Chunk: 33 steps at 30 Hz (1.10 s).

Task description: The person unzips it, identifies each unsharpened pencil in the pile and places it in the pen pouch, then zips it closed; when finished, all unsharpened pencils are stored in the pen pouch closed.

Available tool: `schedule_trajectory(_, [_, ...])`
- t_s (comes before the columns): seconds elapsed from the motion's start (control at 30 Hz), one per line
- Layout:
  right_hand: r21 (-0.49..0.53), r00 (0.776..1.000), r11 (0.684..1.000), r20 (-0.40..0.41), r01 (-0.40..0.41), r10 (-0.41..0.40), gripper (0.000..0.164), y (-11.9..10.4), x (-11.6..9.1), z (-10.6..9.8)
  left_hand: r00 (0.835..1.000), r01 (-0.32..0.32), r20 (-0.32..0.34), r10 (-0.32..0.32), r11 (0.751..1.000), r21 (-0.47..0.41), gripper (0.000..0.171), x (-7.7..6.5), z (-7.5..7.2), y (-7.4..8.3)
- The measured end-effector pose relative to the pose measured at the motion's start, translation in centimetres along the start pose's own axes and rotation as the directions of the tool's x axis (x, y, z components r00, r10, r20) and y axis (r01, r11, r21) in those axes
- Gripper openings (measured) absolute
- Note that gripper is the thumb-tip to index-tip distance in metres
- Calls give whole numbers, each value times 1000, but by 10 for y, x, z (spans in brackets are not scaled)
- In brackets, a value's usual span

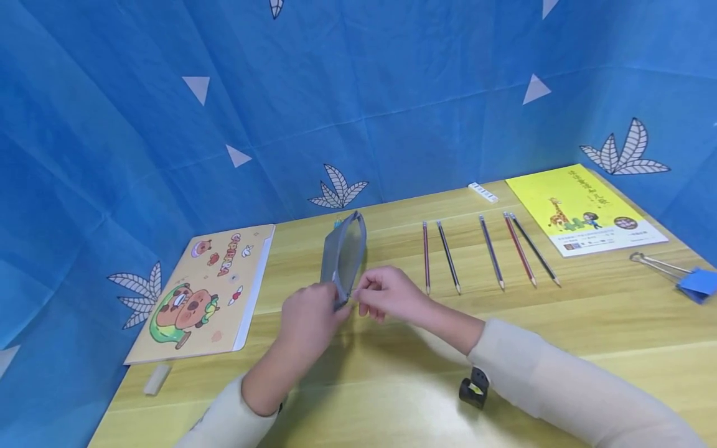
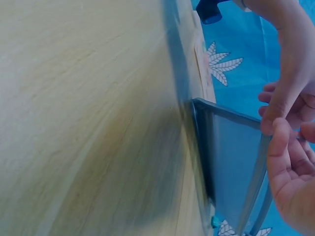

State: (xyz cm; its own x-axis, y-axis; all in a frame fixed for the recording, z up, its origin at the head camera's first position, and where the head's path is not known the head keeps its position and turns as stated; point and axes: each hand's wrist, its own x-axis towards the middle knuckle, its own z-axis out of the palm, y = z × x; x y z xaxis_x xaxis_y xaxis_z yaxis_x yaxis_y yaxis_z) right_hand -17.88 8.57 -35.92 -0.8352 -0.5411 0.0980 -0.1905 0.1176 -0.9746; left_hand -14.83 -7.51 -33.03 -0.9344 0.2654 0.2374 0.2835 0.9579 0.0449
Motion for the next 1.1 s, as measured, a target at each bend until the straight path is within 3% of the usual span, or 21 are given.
schedule_trajectory(0.13, [15,998,1000,61,19,-20,16,-1,2,2,998,-19,-64,23,998,61,33,1,3,1])
schedule_trajectory(0.23, [-4,997,999,62,39,-39,18,-1,4,3,995,-42,-86,50,995,94,30,0,3,1])
schedule_trajectory(0.43, [-95,997,994,-46,53,-57,16,3,9,5,998,-54,-39,57,996,74,28,-2,0,2])
schedule_trajectory(0.57, [-189,988,976,-85,111,-129,13,9,14,8,998,-52,-31,55,995,79,29,-5,-1,4])
schedule_trajectory(0.7, [-254,978,965,-177,65,-112,15,11,21,3,997,-66,-44,70,994,90,29,-11,-2,6])
schedule_trajectory(0.97, [-325,925,945,-370,-37,-91,15,26,37,-30,986,-111,135,102,992,63,30,-22,-5,11])
schedule_trajectory(1.1, [-377,890,925,-439,-56,-125,16,31,42,-49,977,-144,168,131,987,69,30,-26,-4,10])
